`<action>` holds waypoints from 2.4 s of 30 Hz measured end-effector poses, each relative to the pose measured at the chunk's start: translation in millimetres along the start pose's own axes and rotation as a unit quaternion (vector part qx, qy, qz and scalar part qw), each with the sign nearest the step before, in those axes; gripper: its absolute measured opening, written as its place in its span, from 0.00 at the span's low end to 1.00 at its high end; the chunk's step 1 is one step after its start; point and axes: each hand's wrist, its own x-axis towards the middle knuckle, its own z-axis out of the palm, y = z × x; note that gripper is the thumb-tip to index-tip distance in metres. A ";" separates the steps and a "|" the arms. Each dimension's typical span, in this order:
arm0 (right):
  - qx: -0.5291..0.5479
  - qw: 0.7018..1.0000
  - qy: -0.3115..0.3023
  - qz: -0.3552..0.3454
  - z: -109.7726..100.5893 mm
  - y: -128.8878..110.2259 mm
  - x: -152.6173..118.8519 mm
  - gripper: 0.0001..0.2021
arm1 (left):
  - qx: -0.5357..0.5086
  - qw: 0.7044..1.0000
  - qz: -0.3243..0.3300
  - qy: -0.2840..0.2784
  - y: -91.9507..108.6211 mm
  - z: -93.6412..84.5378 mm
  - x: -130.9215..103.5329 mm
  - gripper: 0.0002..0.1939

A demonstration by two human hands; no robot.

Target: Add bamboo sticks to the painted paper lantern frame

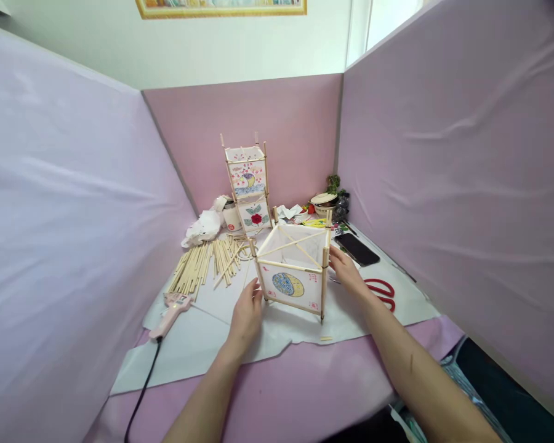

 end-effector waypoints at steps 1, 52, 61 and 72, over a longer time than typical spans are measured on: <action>-0.012 1.000 -0.014 -0.005 2.0 0.2 -3.8 0.20 | 0.016 1.000 0.005 -0.011 1.1 4.1 -3.5 0.15; -0.208 0.909 -0.298 -0.202 53.3 -138.1 69.4 0.15 | 0.008 0.998 0.040 0.047 -31.1 5.6 17.6 0.21; -0.232 0.867 -0.371 -0.239 75.5 -131.0 77.6 0.11 | 0.015 0.997 0.052 0.046 -33.4 6.1 17.8 0.20; -0.232 0.876 -0.312 -0.286 70.1 -146.8 70.6 0.11 | 0.020 0.997 0.057 0.048 -34.9 7.0 19.7 0.19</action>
